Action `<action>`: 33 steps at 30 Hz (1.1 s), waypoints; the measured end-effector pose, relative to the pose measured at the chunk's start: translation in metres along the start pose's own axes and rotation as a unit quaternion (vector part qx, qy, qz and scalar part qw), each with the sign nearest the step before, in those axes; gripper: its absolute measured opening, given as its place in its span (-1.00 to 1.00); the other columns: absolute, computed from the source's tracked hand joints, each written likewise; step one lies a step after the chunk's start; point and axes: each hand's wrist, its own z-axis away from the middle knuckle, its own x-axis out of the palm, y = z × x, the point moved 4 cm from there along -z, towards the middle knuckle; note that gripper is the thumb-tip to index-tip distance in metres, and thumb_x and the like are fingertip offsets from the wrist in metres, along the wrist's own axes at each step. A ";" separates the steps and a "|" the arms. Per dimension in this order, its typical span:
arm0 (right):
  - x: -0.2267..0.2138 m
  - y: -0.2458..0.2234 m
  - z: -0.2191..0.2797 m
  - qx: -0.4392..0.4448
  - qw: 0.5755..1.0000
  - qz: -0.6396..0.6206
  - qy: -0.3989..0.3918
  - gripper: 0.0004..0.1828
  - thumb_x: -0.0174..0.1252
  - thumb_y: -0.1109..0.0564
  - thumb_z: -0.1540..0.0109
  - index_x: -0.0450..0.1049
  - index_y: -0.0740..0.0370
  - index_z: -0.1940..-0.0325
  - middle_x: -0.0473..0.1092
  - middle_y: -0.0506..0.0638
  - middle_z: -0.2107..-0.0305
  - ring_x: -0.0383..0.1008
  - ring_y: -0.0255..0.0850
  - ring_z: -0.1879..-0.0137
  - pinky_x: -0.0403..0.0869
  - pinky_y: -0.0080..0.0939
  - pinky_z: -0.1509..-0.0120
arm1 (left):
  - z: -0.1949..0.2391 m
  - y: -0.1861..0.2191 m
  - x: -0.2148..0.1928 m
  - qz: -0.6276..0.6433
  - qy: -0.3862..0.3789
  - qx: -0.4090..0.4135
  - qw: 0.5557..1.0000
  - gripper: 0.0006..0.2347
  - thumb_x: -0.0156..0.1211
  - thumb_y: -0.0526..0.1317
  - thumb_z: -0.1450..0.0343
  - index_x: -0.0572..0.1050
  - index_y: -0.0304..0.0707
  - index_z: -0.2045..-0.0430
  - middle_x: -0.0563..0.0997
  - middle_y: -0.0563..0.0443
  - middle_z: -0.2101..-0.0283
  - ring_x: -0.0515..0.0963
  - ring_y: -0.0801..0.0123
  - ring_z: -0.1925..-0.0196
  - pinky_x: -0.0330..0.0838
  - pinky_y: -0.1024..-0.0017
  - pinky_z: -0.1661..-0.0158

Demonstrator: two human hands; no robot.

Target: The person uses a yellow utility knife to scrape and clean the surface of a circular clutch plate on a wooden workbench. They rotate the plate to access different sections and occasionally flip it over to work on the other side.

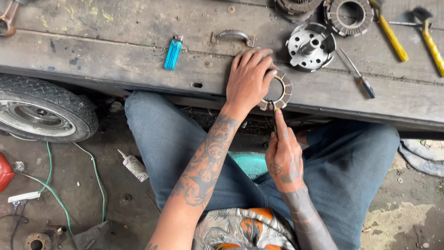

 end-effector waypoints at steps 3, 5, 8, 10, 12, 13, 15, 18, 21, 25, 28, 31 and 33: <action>-0.001 -0.002 0.003 0.018 0.998 -0.051 -0.017 -0.36 -0.10 0.27 -0.37 0.11 0.15 -0.58 0.42 0.23 0.08 0.46 0.25 0.15 0.42 0.16 0.12 | -0.002 0.000 -0.001 -0.052 0.013 0.043 0.998 -0.90 0.17 -0.08 -0.48 0.52 -0.01 0.31 0.56 0.18 -0.13 0.44 0.20 -0.23 0.21 0.08 -0.24; -0.005 -0.002 0.010 0.000 0.998 -0.058 -0.010 -0.36 -0.09 0.30 -0.37 0.12 0.18 -0.57 0.43 0.25 0.04 0.47 0.22 0.09 0.44 0.11 0.05 | -0.001 -0.001 0.002 -0.054 0.017 0.046 0.997 -0.90 0.17 -0.09 -0.47 0.52 -0.02 0.32 0.56 0.19 -0.12 0.44 0.20 -0.22 0.21 0.09 -0.24; 0.013 0.009 0.059 -0.007 0.995 -0.090 -0.040 -0.38 -0.10 0.30 -0.34 0.16 0.24 -0.53 0.44 0.28 -0.08 0.50 0.18 -0.06 0.43 0.04 -0.12 | -0.003 -0.004 0.003 -0.053 0.019 0.055 0.997 -0.90 0.16 -0.10 -0.48 0.51 -0.03 0.30 0.56 0.17 -0.12 0.44 0.17 -0.21 0.20 0.06 -0.23; 0.018 0.011 0.076 0.000 0.991 -0.110 -0.072 -0.40 -0.11 0.28 -0.32 0.19 0.27 -0.49 0.45 0.30 -0.17 0.52 0.15 -0.15 0.42 0.01 -0.23 | -0.006 -0.003 0.003 -0.045 0.022 0.064 0.997 -0.89 0.14 -0.09 -0.48 0.51 -0.05 0.27 0.55 0.14 -0.12 0.43 0.14 -0.22 0.20 0.02 -0.23; 0.000 0.000 0.077 0.009 0.987 -0.161 -0.030 -0.41 -0.09 0.32 -0.30 0.23 0.33 -0.46 0.32 0.23 -0.34 0.32 0.03 -0.46 0.25 -0.10 -0.53 | 0.003 -0.002 0.006 -0.031 -0.006 0.053 0.998 -0.83 0.01 -0.07 -0.52 0.51 -0.09 0.28 0.54 0.10 -0.15 0.43 0.10 -0.19 0.18 0.01 -0.23; -0.009 -0.006 0.066 0.013 0.987 -0.158 -0.031 -0.41 -0.09 0.32 -0.30 0.23 0.33 -0.46 0.32 0.23 -0.34 0.32 0.03 -0.46 0.25 -0.10 -0.53 | 0.004 -0.003 0.005 -0.027 -0.008 0.052 0.998 -0.83 0.01 -0.07 -0.52 0.51 -0.09 0.28 0.54 0.10 -0.15 0.43 0.10 -0.19 0.18 0.01 -0.23; -0.027 -0.019 0.040 -0.024 0.987 -0.158 0.005 -0.45 -0.09 0.29 -0.36 0.20 0.33 -0.48 0.33 0.22 -0.33 0.36 0.03 -0.44 0.32 -0.11 -0.48 | -0.002 -0.006 0.003 -0.010 -0.015 0.048 0.999 -0.80 -0.03 -0.08 -0.53 0.56 -0.05 0.25 0.55 0.08 -0.20 0.40 0.11 -0.31 0.10 0.01 -0.31; -0.030 -0.005 0.022 -0.002 0.985 -0.164 0.054 -0.35 -0.02 0.36 -0.34 0.19 0.20 -0.55 0.37 0.28 -0.26 0.38 0.24 -0.33 0.42 0.26 -0.32 | 0.012 0.019 -0.036 0.012 -0.037 0.020 0.999 -0.70 -0.11 -0.07 -0.62 0.58 -0.21 0.05 0.43 -0.16 -0.32 0.32 -0.05 -0.42 -0.01 -0.32 -0.39; -0.020 0.025 0.027 0.053 0.981 -0.178 0.061 -0.34 0.02 0.31 -0.33 0.21 0.13 -0.55 0.40 0.28 -0.23 0.39 0.28 -0.30 0.44 0.28 -0.26 | 0.046 0.028 -0.039 -0.008 0.015 0.023 1.000 -0.52 0.00 0.07 -0.53 0.45 -0.33 -0.21 0.39 -0.23 -0.38 0.37 -0.06 -0.41 -0.08 -0.34 -0.39; -0.021 0.039 0.022 0.088 0.975 -0.196 0.053 -0.34 0.05 0.30 -0.32 0.24 0.08 -0.54 0.43 0.32 -0.17 0.39 0.31 -0.28 0.46 0.31 -0.21 | 0.062 0.031 -0.023 -0.071 0.044 0.019 0.996 -0.43 0.15 0.08 -0.44 0.41 -0.35 -0.26 0.36 -0.19 -0.42 0.30 0.03 -0.47 -0.15 -0.25 -0.44; -0.021 0.046 0.023 0.098 0.972 -0.206 0.050 -0.36 0.04 0.30 -0.34 0.25 0.06 -0.53 0.44 0.32 -0.17 0.39 0.31 -0.29 0.47 0.30 -0.18 | 0.062 0.031 -0.019 -0.064 0.030 0.010 0.997 -0.53 0.03 -0.06 -0.52 0.40 -0.40 -0.28 0.34 -0.22 -0.43 0.25 0.01 -0.50 -0.20 -0.27 -0.44; -0.026 0.041 0.016 0.088 0.978 -0.183 0.055 -0.36 0.06 0.28 -0.34 0.24 0.11 -0.54 0.40 0.28 -0.24 0.40 0.27 -0.31 0.45 0.27 -0.21 | 0.059 0.025 -0.019 -0.083 0.011 0.020 0.996 -0.59 -0.08 -0.17 -0.52 0.42 -0.32 -0.27 0.36 -0.15 -0.43 0.27 0.08 -0.49 -0.18 -0.21 -0.44; -0.032 0.027 0.007 0.076 0.970 -0.224 0.053 -0.36 0.06 0.31 -0.32 0.25 0.12 -0.52 0.40 0.35 -0.22 0.34 0.38 -0.32 0.42 0.39 -0.21 | 0.060 0.025 -0.022 -0.066 -0.006 0.019 0.998 -0.42 0.15 0.03 -0.41 0.37 -0.29 -0.31 0.32 -0.14 -0.45 0.23 0.05 -0.52 -0.20 -0.26 -0.45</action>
